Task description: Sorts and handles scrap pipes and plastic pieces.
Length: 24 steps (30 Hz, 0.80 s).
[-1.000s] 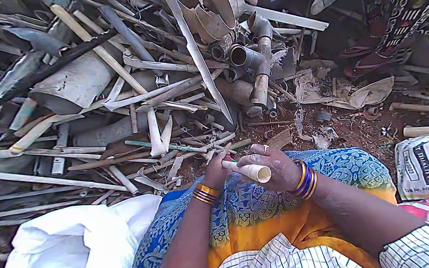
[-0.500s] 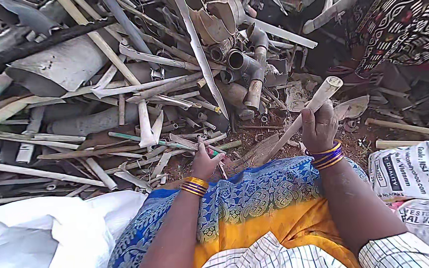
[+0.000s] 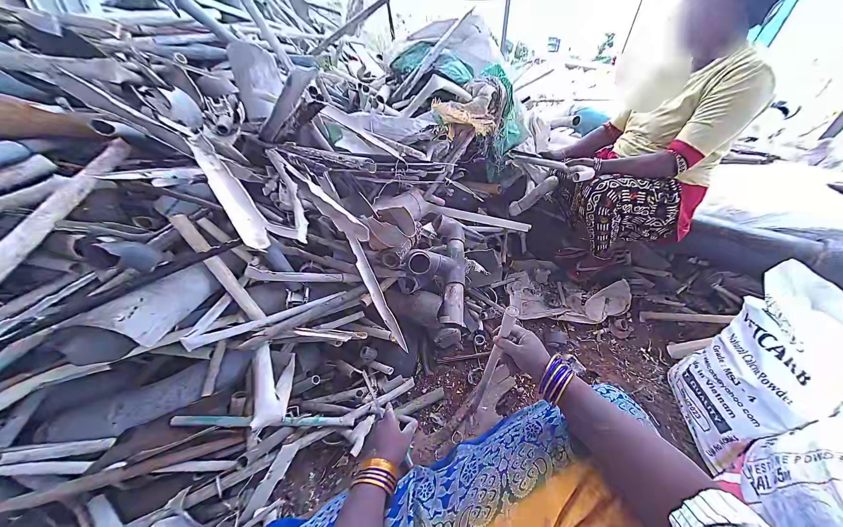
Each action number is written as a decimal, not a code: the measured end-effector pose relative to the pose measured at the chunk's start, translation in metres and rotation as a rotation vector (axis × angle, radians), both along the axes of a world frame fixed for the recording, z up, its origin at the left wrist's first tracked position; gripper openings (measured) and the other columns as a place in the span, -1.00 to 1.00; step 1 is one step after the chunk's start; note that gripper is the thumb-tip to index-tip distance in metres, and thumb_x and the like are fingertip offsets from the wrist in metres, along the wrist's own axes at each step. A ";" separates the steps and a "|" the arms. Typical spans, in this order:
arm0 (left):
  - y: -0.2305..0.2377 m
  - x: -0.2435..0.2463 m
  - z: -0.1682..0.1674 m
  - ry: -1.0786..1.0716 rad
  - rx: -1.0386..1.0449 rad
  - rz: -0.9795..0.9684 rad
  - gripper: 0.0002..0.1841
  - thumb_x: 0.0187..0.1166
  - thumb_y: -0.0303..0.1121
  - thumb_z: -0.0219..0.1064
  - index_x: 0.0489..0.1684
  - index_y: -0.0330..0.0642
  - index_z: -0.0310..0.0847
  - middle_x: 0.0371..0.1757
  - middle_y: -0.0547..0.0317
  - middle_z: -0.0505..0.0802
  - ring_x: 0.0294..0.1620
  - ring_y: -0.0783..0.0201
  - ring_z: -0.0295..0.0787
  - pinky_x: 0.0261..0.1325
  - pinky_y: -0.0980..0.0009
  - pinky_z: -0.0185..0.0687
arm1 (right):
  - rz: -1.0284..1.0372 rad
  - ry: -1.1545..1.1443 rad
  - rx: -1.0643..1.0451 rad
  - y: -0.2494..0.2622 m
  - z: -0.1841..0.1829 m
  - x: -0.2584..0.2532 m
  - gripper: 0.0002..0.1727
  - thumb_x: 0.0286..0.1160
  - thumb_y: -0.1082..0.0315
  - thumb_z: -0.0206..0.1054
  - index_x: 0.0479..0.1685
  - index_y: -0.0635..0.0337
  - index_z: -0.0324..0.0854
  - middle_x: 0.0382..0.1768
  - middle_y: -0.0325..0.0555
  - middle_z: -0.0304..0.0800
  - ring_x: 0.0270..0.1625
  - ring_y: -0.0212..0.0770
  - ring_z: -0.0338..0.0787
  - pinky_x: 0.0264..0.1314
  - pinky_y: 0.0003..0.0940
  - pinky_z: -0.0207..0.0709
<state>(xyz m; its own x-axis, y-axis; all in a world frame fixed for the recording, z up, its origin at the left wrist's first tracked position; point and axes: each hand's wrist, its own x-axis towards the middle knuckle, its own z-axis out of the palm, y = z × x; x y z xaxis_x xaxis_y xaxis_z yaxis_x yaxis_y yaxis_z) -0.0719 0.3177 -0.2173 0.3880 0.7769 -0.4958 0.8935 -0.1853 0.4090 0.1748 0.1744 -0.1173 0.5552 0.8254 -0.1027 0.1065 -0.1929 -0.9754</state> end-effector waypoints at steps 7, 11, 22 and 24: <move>-0.011 0.008 -0.014 0.128 -0.020 -0.162 -0.26 0.70 -0.04 0.33 0.66 -0.49 0.31 0.53 -0.43 0.63 0.64 -0.25 0.50 0.68 -0.14 0.33 | 0.011 0.845 0.103 -0.049 -0.003 -0.006 -0.46 0.90 0.09 -0.39 0.38 0.10 0.47 -0.23 0.00 0.83 -0.30 -0.15 0.83 -0.28 -0.31 0.65; -0.020 0.009 -0.009 0.149 -0.032 -0.259 -0.33 0.76 -0.06 0.26 0.55 -0.58 0.41 0.57 -0.52 0.56 0.70 -0.31 0.40 0.75 -0.12 0.20 | -0.256 0.954 0.002 -0.068 0.001 -0.021 -0.56 0.94 0.07 -0.28 0.11 0.16 0.45 -0.26 -0.06 0.61 -0.25 -0.13 0.70 -0.06 -0.21 0.65; -0.051 0.009 0.009 0.235 -0.032 -0.255 -0.26 0.75 -0.01 0.27 0.64 -0.55 0.29 0.59 -0.44 0.56 0.69 -0.19 0.45 0.72 -0.05 0.30 | -0.414 0.889 0.136 -0.127 0.098 -0.029 -0.96 0.64 0.56 0.12 -0.10 0.27 0.41 -0.37 0.01 0.60 -0.50 -0.25 0.69 -0.43 -0.47 0.68; -0.056 0.005 0.012 0.205 -0.007 -0.293 -0.31 0.77 -0.04 0.24 0.58 -0.58 0.36 0.58 -0.50 0.55 0.70 -0.27 0.41 0.74 -0.09 0.20 | -0.271 0.724 0.414 -0.158 0.163 -0.025 -0.85 0.66 0.56 0.04 -0.21 0.26 0.52 -0.44 -0.06 0.70 -0.57 -0.35 0.69 -0.51 -0.60 0.63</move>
<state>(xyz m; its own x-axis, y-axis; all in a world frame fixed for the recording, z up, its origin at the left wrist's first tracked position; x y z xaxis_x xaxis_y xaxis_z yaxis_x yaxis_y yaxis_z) -0.0667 0.2616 -0.2055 0.4854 0.6438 -0.5915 0.8666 -0.4436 0.2284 0.1495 0.0169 0.0460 0.6520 0.7235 -0.2270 -0.5639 0.2625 -0.7830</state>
